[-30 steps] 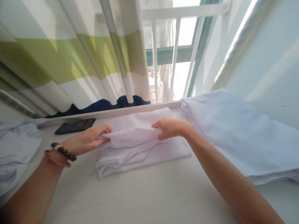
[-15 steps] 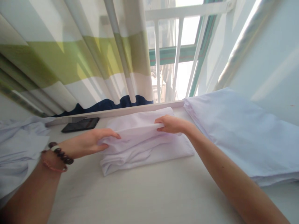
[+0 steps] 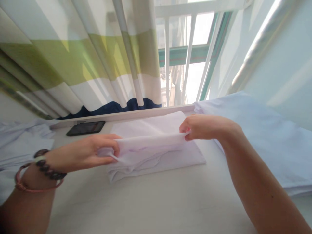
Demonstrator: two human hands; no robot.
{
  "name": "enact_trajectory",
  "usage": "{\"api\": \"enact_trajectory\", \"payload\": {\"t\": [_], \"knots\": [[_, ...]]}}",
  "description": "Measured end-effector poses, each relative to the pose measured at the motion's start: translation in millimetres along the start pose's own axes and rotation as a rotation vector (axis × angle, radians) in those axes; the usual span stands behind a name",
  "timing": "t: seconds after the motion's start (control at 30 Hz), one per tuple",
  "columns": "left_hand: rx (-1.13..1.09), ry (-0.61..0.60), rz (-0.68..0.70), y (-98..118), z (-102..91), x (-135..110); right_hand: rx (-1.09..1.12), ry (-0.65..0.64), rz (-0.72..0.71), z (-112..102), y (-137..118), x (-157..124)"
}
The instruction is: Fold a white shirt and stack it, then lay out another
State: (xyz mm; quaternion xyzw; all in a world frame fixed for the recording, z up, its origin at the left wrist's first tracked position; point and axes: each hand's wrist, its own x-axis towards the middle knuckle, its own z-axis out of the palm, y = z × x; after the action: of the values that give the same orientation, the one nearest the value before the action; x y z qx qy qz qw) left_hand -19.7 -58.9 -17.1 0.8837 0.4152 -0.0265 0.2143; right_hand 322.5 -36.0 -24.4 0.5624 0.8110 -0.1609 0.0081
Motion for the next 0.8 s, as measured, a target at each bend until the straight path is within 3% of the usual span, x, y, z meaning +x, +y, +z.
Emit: {"api": "enact_trajectory", "payload": {"t": [0.07,0.13,0.27,0.4,0.67,0.8], "knots": [[-0.007,-0.119,-0.032,2,10.6,7,-0.041,-0.166,0.044,9,-8,2],[0.013,-0.148,-0.074,1,21.1,14,-0.068,-0.236,0.003,19,-23,6],[0.065,-0.117,-0.131,-4,32.8,19,-0.176,-0.141,-0.157,40,-54,14],[0.096,-0.094,-0.135,-5,31.1,19,-0.172,-0.074,-0.198,52,-59,22],[-0.078,0.018,0.013,10,-1.6,1,-0.088,-0.009,-0.146,20,-29,10],[-0.096,-0.059,0.038,14,8.5,7,-0.172,-0.206,-0.033,20,-38,5]]}}
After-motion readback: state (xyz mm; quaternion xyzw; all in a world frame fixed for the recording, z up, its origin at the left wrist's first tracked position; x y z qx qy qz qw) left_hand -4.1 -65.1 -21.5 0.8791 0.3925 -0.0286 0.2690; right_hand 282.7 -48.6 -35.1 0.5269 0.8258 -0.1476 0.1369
